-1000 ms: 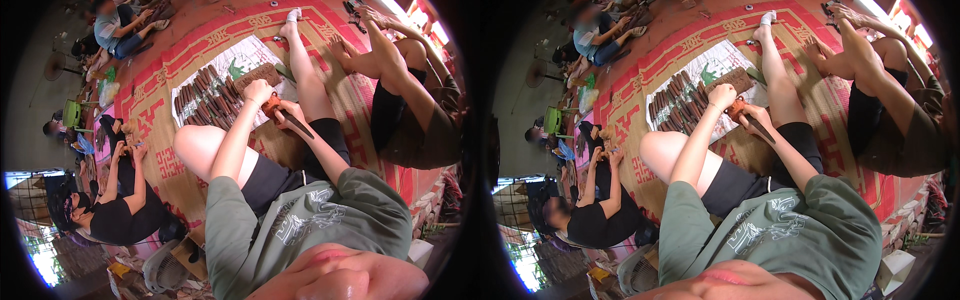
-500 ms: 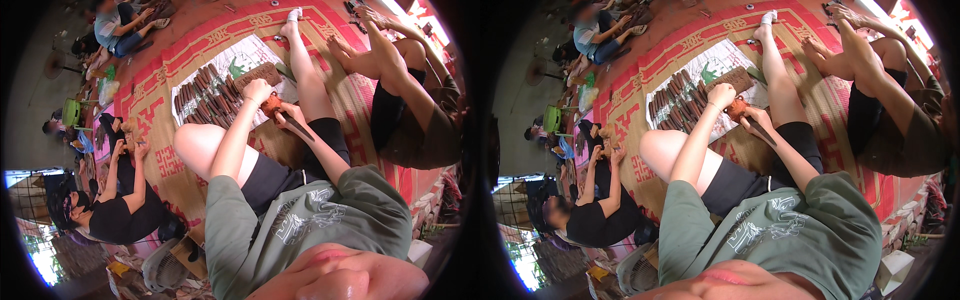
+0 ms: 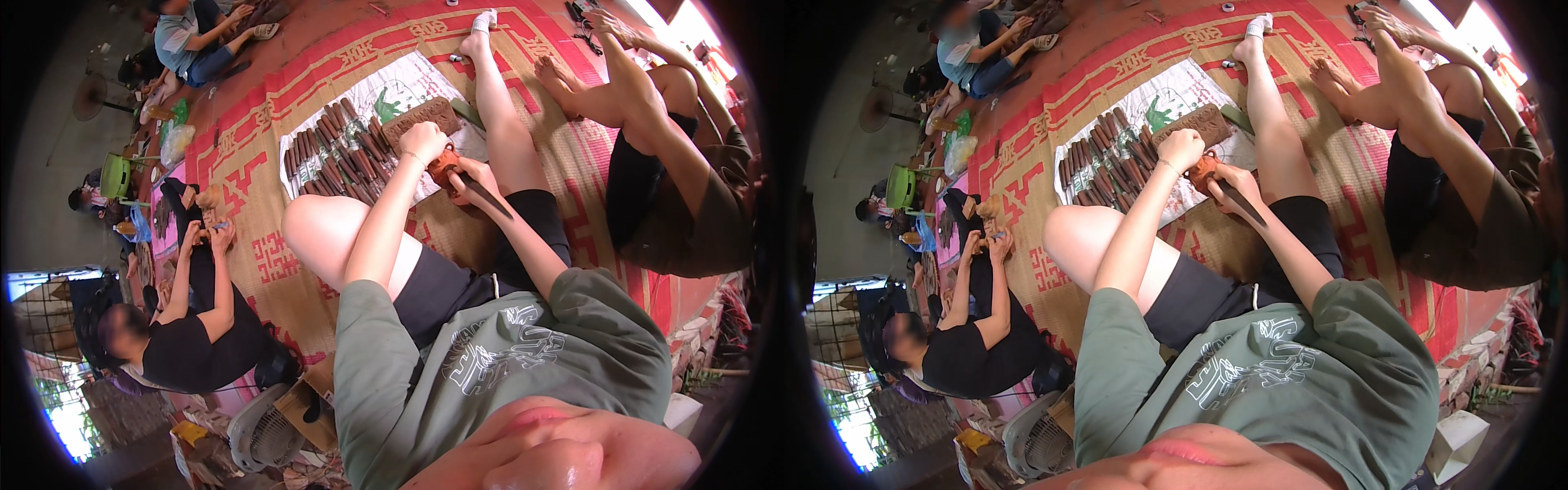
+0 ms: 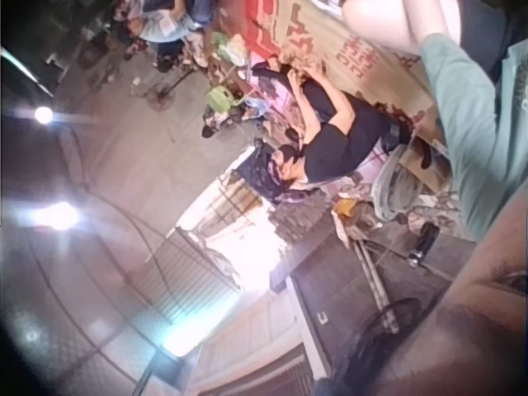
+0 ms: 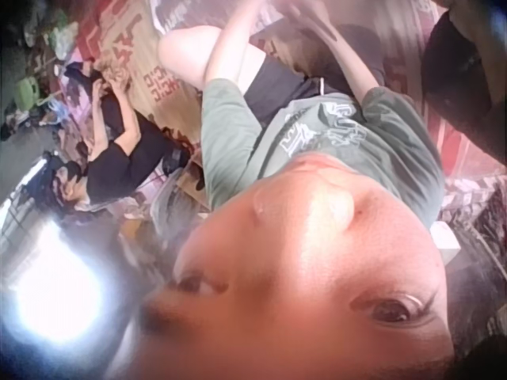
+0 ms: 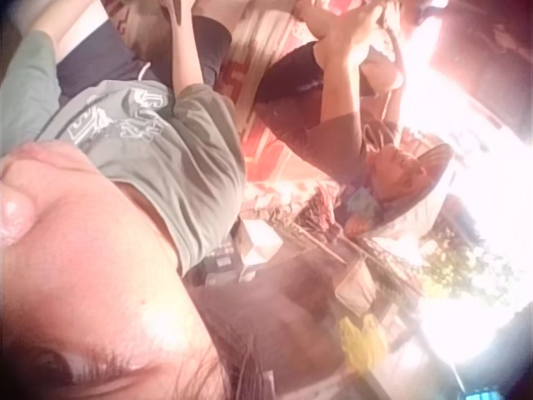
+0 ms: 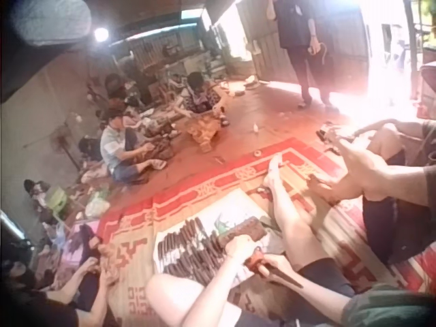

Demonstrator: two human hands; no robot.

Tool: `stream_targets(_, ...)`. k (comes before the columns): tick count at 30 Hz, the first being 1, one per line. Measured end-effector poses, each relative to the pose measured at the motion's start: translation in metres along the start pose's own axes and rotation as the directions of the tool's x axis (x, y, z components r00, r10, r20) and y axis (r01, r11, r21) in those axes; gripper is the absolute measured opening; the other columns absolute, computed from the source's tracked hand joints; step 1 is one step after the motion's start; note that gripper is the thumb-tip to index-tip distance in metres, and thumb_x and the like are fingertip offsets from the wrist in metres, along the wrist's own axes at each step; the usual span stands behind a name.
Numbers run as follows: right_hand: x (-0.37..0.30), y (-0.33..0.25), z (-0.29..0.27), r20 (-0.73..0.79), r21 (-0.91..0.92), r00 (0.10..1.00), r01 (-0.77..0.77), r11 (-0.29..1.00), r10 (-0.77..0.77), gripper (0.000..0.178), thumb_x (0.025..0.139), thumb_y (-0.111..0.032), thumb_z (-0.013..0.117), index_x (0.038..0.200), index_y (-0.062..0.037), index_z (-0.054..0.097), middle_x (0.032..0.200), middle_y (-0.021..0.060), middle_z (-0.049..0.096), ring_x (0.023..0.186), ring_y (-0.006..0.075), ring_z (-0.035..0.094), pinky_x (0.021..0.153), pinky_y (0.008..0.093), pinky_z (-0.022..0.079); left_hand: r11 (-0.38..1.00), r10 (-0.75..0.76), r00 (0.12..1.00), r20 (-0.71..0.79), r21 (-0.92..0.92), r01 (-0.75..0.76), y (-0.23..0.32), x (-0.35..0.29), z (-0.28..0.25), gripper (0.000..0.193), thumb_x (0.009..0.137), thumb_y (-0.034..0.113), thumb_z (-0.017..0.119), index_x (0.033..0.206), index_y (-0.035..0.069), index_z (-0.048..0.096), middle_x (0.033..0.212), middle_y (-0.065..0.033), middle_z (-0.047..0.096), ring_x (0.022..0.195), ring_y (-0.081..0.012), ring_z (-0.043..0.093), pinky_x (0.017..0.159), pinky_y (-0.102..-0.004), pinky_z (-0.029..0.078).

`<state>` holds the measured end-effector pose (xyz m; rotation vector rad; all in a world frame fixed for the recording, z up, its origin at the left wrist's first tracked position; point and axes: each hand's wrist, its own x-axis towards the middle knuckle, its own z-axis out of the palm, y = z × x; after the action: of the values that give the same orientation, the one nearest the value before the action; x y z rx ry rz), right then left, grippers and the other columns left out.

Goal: The person sits on a mat and uses a small knife to carve a reddish-brown wooden object. They hold the object in their left hand and carefully shape it with the knife in their right hand, occasionally rotating the piece to access different sides.

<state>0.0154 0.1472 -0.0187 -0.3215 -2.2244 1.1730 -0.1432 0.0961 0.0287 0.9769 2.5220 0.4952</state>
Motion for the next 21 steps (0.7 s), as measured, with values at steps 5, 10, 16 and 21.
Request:
stream_targets(5,-0.004,-0.002,-0.005,0.042,-0.042,0.999,0.010,0.999,-0.008,0.020,0.070,-0.015,0.064,0.068,-0.0022,0.048,0.065,0.0160,0.056,0.060,0.0332,0.058,0.056,0.0390,0.047,0.999,0.041,0.999,-0.012,0.031,-0.041,0.001,-0.002,0.002,0.029,0.073,0.023,0.045,0.083,0.013,0.070,0.091,-0.0150,0.067,0.088,-0.0321,0.063,0.079,-0.0412,0.050)
stream_targets(10,-0.005,0.004,0.001,0.031,0.032,1.000,-0.004,0.999,0.003,0.019,0.072,-0.015,0.063,0.069,-0.0014,0.050,0.066,0.0162,0.056,0.061,0.0325,0.059,0.057,0.0391,0.048,1.000,0.023,1.000,-0.018,0.003,-0.023,-0.006,0.002,0.003,0.027,0.073,0.023,0.046,0.082,0.013,0.070,0.089,-0.0151,0.067,0.087,-0.0320,0.064,0.078,-0.0408,0.050)
stream_targets(16,0.003,-0.002,0.003,-0.006,0.010,1.000,-0.003,1.000,0.003,0.019,0.073,-0.016,0.062,0.070,-0.0007,0.051,0.066,0.0159,0.056,0.061,0.0334,0.058,0.058,0.0389,0.047,0.999,0.022,0.999,-0.024,0.038,-0.021,-0.002,0.000,0.001,0.027,0.073,0.023,0.046,0.081,0.013,0.070,0.090,-0.0151,0.066,0.088,-0.0316,0.063,0.078,-0.0403,0.050)
stream_targets(21,-0.007,0.007,0.003,0.093,0.040,0.995,-0.036,0.999,0.032,0.017,0.072,-0.013,0.061,0.070,-0.0010,0.049,0.066,0.0150,0.055,0.063,0.0332,0.057,0.057,0.0391,0.047,1.000,0.009,1.000,-0.016,0.009,-0.009,-0.005,0.001,-0.001,0.028,0.073,0.023,0.045,0.081,0.013,0.070,0.090,-0.0157,0.066,0.088,-0.0313,0.063,0.079,-0.0401,0.050)
